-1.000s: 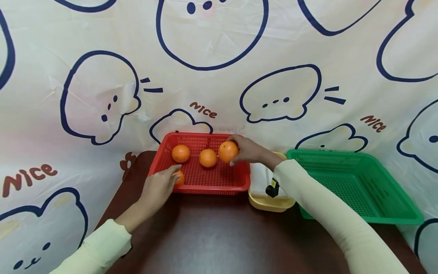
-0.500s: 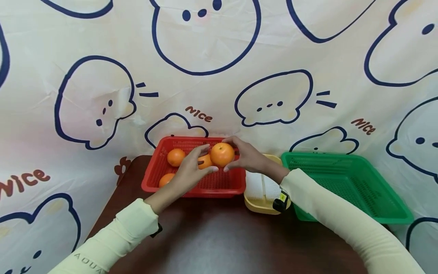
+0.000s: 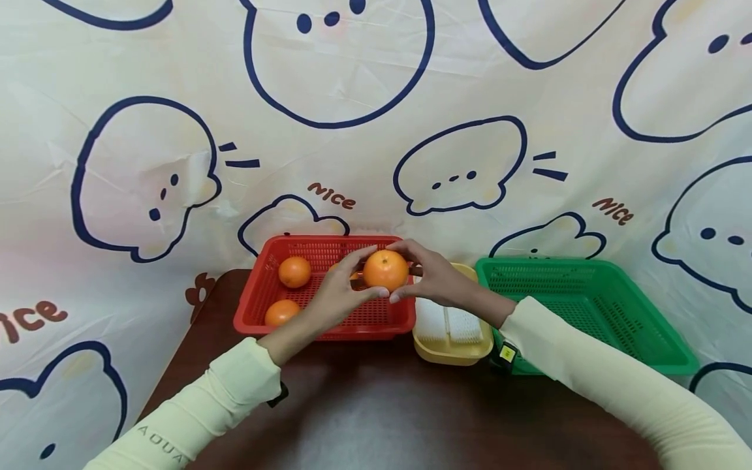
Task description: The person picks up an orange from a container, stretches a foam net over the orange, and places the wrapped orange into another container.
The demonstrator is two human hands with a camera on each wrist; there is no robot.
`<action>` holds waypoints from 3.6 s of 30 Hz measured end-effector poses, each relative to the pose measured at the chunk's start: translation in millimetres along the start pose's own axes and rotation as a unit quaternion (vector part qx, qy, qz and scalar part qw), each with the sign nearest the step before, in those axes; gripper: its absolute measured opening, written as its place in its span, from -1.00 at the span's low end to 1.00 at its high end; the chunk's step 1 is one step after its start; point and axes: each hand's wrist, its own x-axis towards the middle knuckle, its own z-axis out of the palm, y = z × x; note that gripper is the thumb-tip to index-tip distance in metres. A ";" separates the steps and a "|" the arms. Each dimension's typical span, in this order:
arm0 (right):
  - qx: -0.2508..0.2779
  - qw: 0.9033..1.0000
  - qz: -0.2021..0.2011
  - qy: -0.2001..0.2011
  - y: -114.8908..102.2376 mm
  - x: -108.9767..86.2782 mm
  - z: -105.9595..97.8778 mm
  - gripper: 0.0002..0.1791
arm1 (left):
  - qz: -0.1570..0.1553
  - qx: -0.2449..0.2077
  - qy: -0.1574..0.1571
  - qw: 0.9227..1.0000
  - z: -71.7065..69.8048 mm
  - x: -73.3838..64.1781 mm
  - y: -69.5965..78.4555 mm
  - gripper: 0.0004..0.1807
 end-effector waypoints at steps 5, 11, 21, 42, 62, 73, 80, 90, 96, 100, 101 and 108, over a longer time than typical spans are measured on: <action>-0.008 1.000 0.027 0.003 -2.9 -14.1 -3.0 -0.10 | 0.003 -0.018 -0.023 1.000 6.2 -2.7 2.6 -0.14; -0.030 0.999 0.032 0.008 -1.4 -30.5 -5.3 -0.11 | -0.020 -0.019 -0.037 0.999 16.6 -6.5 8.2 -0.16; -0.046 0.998 0.034 0.004 14.1 -59.3 -4.3 -0.15 | 0.002 0.017 -0.055 0.998 43.9 -13.6 3.1 -0.20; -0.039 0.998 0.027 -0.041 45.0 -114.1 23.2 -0.24 | 0.010 0.063 -0.110 0.992 89.5 -49.1 -15.7 -0.17; -0.114 0.992 -0.042 -0.034 81.0 -136.6 51.6 -0.25 | 0.028 0.105 -0.107 0.988 125.8 -65.2 -49.5 -0.15; -0.139 0.989 -0.038 -0.026 91.2 -143.9 64.7 -0.22 | 0.009 0.101 -0.107 0.989 130.8 -73.3 -62.9 -0.15; -0.154 0.987 -0.047 -0.022 92.9 -147.0 70.3 -0.25 | 0.001 0.105 -0.112 0.988 134.3 -76.9 -69.1 -0.16; -0.167 0.985 -0.028 -0.021 95.8 -149.5 73.0 -0.26 | 0.009 0.101 -0.117 0.988 138.2 -77.8 -74.0 -0.17; -0.177 0.984 -0.020 -0.008 95.3 -149.1 71.9 -0.23 | 0.018 0.110 -0.119 0.987 136.9 -75.0 -73.1 -0.18; -0.180 0.983 -0.001 -0.026 92.8 -149.1 72.2 -0.23 | 0.022 0.114 -0.122 0.986 135.8 -76.4 -71.9 -0.18; -0.185 0.982 0.004 -0.036 91.3 -148.9 71.9 -0.24 | 0.022 0.114 -0.124 0.986 135.6 -77.2 -71.5 -0.18; -0.234 0.965 0.027 -0.115 70.9 -130.1 53.2 -0.48 | 0.023 0.104 -0.129 0.986 136.9 -79.0 -72.8 -0.19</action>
